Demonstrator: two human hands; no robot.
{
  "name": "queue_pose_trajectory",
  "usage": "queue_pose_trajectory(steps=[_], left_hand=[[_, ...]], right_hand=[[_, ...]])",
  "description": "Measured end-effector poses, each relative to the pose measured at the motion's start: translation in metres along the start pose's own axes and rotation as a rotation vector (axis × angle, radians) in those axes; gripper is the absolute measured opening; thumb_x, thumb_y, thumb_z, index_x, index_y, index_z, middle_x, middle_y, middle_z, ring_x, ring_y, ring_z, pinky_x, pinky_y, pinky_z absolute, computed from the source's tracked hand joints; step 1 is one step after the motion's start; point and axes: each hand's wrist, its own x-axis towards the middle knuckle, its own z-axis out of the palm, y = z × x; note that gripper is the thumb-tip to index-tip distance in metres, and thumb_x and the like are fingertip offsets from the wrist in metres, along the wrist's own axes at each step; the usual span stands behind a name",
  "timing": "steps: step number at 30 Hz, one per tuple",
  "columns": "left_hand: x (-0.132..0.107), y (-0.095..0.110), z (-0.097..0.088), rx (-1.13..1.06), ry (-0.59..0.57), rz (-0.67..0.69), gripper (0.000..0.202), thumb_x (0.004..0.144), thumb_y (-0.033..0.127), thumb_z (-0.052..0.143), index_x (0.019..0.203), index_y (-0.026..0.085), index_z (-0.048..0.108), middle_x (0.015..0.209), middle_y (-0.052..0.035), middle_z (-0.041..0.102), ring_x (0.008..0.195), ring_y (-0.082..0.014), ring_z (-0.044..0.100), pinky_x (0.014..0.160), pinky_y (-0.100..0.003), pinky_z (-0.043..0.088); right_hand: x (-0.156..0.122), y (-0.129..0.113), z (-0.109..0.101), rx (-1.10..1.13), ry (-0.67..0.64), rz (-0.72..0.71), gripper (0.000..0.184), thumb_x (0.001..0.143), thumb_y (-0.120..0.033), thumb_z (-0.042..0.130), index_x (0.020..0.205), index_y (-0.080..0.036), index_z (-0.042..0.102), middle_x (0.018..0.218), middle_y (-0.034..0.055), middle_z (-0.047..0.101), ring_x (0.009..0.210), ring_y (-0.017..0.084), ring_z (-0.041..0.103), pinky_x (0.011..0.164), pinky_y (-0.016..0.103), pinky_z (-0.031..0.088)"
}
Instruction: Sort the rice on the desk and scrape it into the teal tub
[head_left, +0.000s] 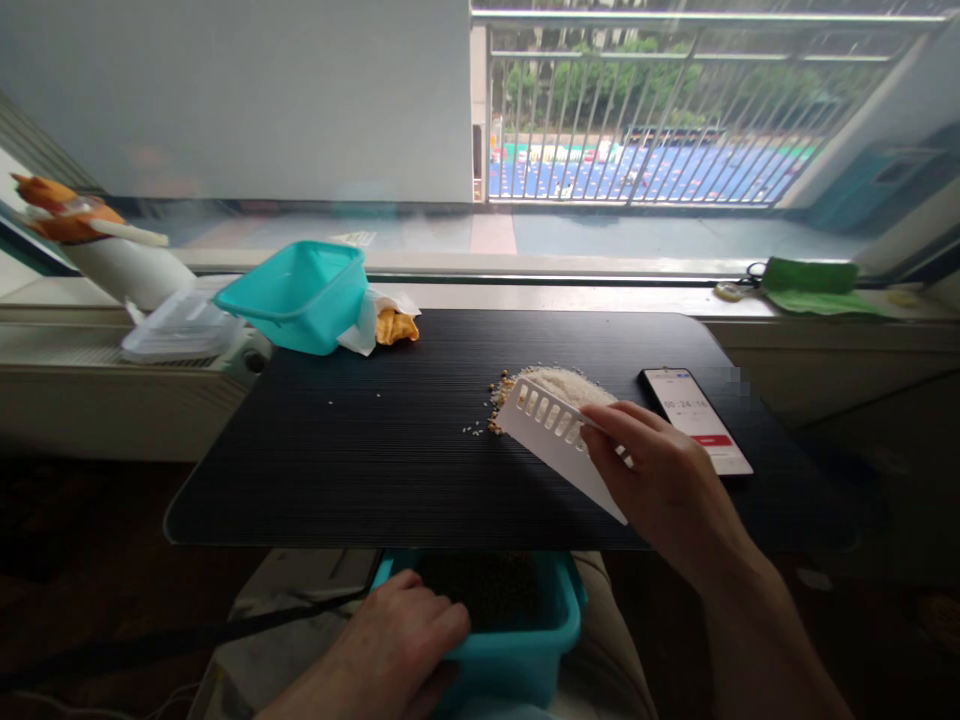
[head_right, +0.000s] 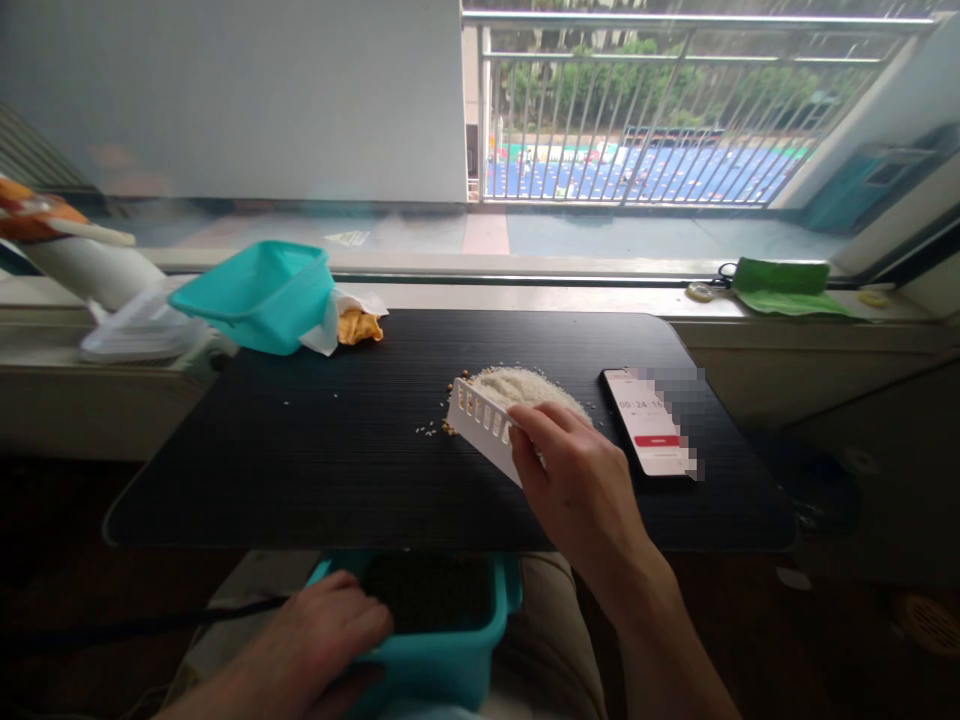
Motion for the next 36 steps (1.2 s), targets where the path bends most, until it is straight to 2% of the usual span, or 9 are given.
queue_pose_trajectory(steps=[5, 13, 19, 23, 27, 31, 36], left_hand=[[0.000, 0.002, -0.002, -0.026, -0.005, -0.009, 0.018, 0.081, 0.005, 0.057, 0.085, 0.022, 0.052, 0.092, 0.0009, 0.068, 0.086, -0.0201, 0.062, 0.089, -0.034, 0.040], [0.000, -0.001, 0.002, -0.022, 0.020, 0.022, 0.017, 0.081, 0.007, 0.057, 0.085, 0.022, 0.051, 0.088, 0.0015, 0.067, 0.083, -0.0186, 0.061, 0.089, -0.034, 0.040], [0.002, -0.002, 0.005, -0.025, 0.036, 0.047, 0.017, 0.081, 0.007, 0.056, 0.085, 0.022, 0.050, 0.088, 0.0007, 0.067, 0.083, -0.0193, 0.062, 0.089, -0.034, 0.040], [0.002, -0.003, 0.005, -0.027, 0.037, 0.035, 0.016, 0.083, 0.007, 0.056, 0.084, 0.022, 0.050, 0.089, 0.0005, 0.067, 0.083, -0.0195, 0.062, 0.087, -0.034, 0.040], [0.000, -0.003, 0.003, -0.054, 0.037, 0.011, 0.017, 0.082, 0.006, 0.056, 0.086, 0.022, 0.052, 0.091, 0.0009, 0.067, 0.086, -0.0196, 0.061, 0.090, -0.035, 0.039], [-0.002, -0.003, 0.004, -0.073, 0.046, 0.010, 0.019, 0.082, 0.004, 0.055, 0.087, 0.022, 0.052, 0.093, 0.0009, 0.066, 0.088, -0.0199, 0.061, 0.093, -0.037, 0.038], [-0.003, -0.004, 0.007, -0.077, 0.053, 0.013, 0.017, 0.084, 0.006, 0.055, 0.087, 0.022, 0.052, 0.091, 0.0011, 0.065, 0.087, -0.0196, 0.061, 0.094, -0.037, 0.038]], right_hand=[[-0.006, 0.003, -0.006, -0.015, 0.035, -0.005, 0.019, 0.094, -0.021, 0.053, 0.103, -0.018, 0.069, 0.097, 0.0058, 0.070, 0.086, 0.020, 0.067, 0.067, 0.028, 0.048], [-0.014, 0.005, -0.011, 0.059, -0.038, -0.005, 0.017, 0.094, -0.022, 0.054, 0.104, -0.022, 0.068, 0.099, 0.0035, 0.070, 0.082, 0.016, 0.066, 0.067, 0.025, 0.049], [-0.002, -0.001, -0.007, -0.049, 0.016, -0.011, 0.018, 0.093, -0.021, 0.052, 0.100, -0.022, 0.068, 0.094, 0.0051, 0.072, 0.082, 0.020, 0.067, 0.065, 0.029, 0.048], [0.006, -0.002, -0.003, -0.073, -0.004, -0.002, 0.019, 0.093, -0.021, 0.052, 0.101, -0.022, 0.069, 0.093, 0.0050, 0.072, 0.080, 0.020, 0.067, 0.062, 0.029, 0.047], [0.003, -0.001, -0.009, -0.024, -0.037, -0.024, 0.018, 0.094, -0.022, 0.053, 0.103, -0.022, 0.069, 0.094, 0.0035, 0.071, 0.077, 0.017, 0.066, 0.060, 0.026, 0.047], [-0.001, 0.001, -0.015, -0.030, 0.020, -0.026, 0.016, 0.093, -0.024, 0.055, 0.102, -0.023, 0.069, 0.095, 0.0029, 0.071, 0.076, 0.016, 0.066, 0.061, 0.026, 0.047], [0.002, 0.002, -0.007, -0.038, -0.009, -0.016, 0.017, 0.093, -0.022, 0.054, 0.101, -0.021, 0.069, 0.093, 0.0046, 0.071, 0.078, 0.019, 0.067, 0.060, 0.027, 0.047]])
